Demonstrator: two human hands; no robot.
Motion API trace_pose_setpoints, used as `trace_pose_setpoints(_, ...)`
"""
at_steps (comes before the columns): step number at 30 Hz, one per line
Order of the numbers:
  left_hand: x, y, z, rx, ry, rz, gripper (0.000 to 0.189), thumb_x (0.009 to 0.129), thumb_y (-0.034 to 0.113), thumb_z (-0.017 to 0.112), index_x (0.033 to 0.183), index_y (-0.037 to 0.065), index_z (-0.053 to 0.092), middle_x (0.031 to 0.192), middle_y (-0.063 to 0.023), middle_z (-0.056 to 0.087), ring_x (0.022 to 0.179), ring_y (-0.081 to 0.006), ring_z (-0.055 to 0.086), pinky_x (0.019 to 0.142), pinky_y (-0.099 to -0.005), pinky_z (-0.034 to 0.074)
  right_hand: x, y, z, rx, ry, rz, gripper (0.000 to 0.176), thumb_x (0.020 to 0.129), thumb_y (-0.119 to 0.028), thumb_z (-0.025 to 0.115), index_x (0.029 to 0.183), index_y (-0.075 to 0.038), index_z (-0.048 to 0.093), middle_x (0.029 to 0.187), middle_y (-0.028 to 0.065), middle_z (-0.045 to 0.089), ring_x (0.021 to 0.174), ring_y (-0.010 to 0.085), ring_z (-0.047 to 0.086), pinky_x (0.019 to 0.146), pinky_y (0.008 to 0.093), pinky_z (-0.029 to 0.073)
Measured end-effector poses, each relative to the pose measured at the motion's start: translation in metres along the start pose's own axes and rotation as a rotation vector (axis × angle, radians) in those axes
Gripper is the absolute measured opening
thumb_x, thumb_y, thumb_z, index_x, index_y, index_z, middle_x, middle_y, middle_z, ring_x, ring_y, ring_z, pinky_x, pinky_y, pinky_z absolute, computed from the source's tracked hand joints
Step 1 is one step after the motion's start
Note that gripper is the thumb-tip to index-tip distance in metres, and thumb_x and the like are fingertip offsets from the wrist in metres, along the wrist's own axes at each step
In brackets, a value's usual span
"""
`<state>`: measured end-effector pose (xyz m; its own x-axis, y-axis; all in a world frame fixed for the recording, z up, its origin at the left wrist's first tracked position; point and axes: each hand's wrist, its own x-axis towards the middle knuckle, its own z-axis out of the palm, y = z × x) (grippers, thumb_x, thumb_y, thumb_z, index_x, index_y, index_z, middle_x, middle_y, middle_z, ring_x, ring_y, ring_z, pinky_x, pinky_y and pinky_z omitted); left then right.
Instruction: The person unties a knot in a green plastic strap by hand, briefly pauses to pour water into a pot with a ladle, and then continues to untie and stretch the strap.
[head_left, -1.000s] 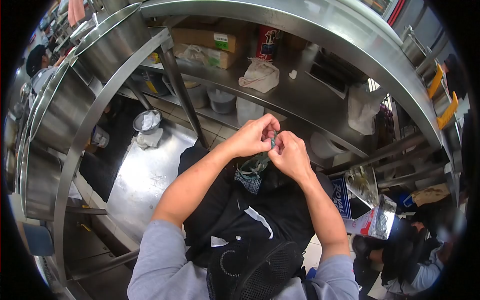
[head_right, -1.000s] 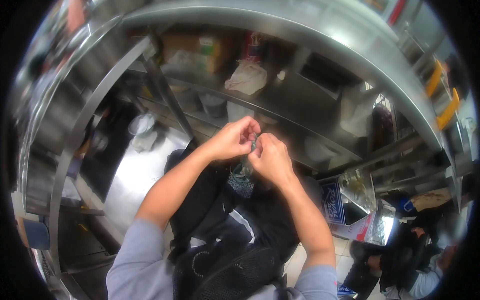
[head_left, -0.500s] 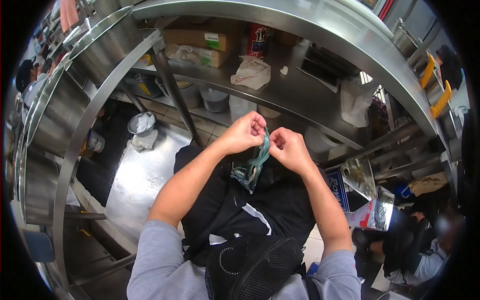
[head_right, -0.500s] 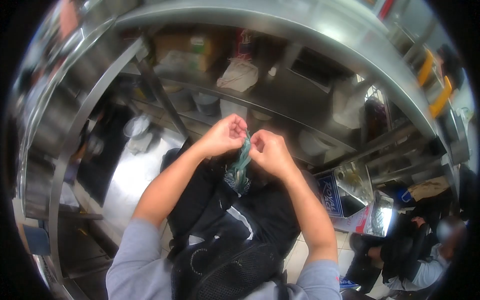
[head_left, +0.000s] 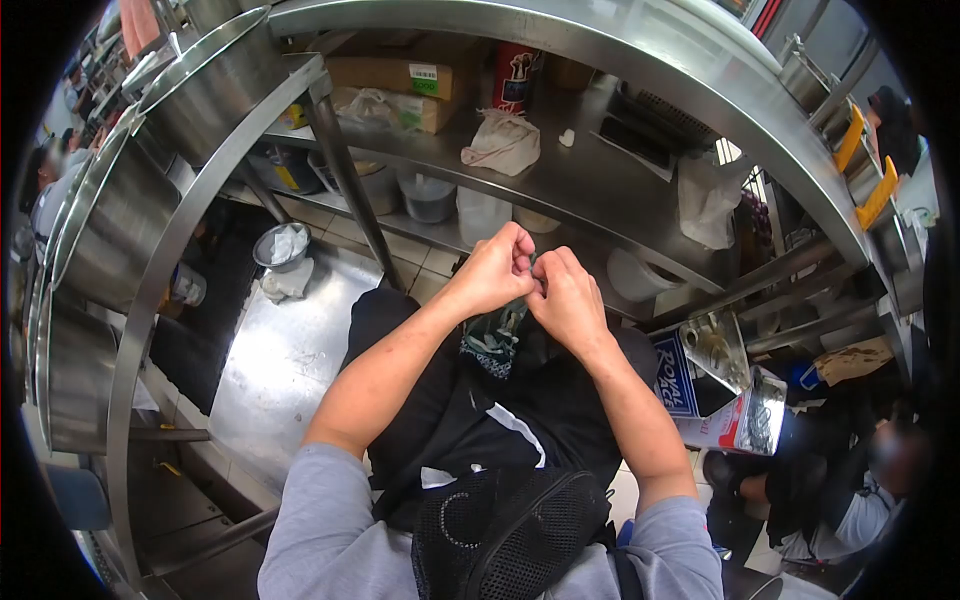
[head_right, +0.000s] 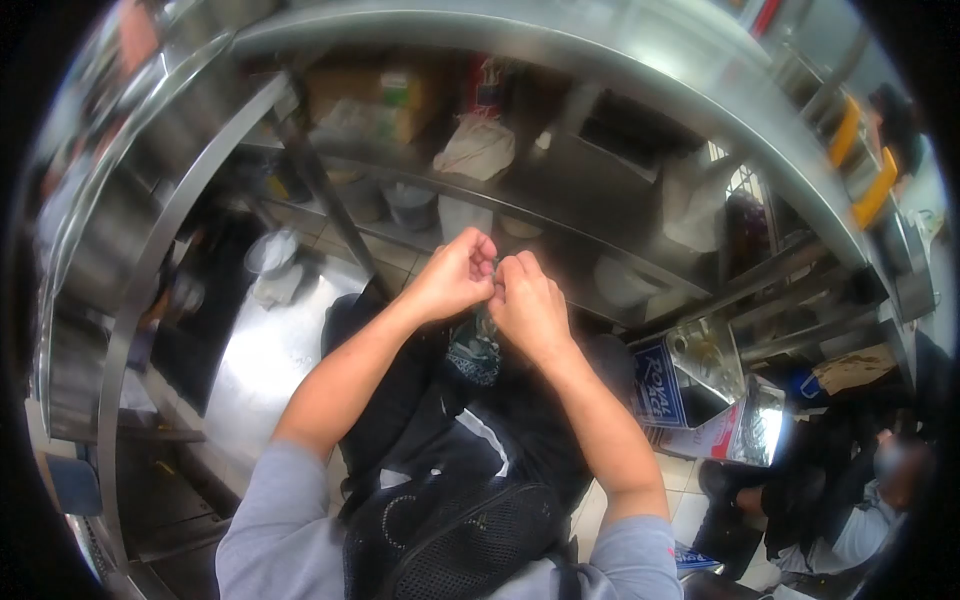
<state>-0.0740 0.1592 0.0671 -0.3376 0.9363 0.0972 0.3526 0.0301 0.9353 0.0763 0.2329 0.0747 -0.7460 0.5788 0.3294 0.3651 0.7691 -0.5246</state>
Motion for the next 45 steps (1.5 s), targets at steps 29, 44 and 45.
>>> trace_pose_setpoints(29, 0.003, -0.016, -0.003, -0.108, 0.107, 0.128, 0.026, 0.077, -0.002, 0.067, 0.099, 0.004, 0.055, 0.086, -0.001, 0.058, 0.078, -0.0101, 0.058, 0.071, -0.0278, 0.051, 0.004, 0.016, 0.012, 0.392, 0.052, 0.174, 0.019, 0.081, -0.004, 0.072, 0.097, 0.001, 0.064, 0.081, 0.0068, 0.069, 0.069, 0.0112, 0.065, 0.066, 0.0282, 0.054)
trace_pose_setpoints(44, 0.005, -0.024, 0.0, -0.413, -0.019, 0.03, 0.053, 0.077, -0.009, 0.066, 0.121, 0.008, 0.042, 0.1, -0.0017, 0.046, 0.086, -0.008, 0.049, 0.075, -0.0231, 0.047, 0.008, 0.044, -0.006, 1.177, -0.341, 0.435, 0.015, 0.088, -0.005, 0.071, 0.1, 0.0, 0.064, 0.093, 0.0053, 0.071, 0.083, 0.0125, 0.068, 0.075, 0.0269, 0.054)
trace_pose_setpoints(45, 0.005, -0.024, 0.001, -0.383, -0.008, 0.032, 0.06, 0.076, -0.01, 0.065, 0.126, 0.009, 0.039, 0.103, -0.0028, 0.045, 0.09, -0.0085, 0.049, 0.076, -0.0226, 0.046, 0.009, 0.04, -0.009, 1.179, -0.342, 0.436, 0.015, 0.088, -0.005, 0.071, 0.1, 0.0, 0.064, 0.093, 0.0053, 0.071, 0.083, 0.0125, 0.068, 0.075, 0.0269, 0.054)
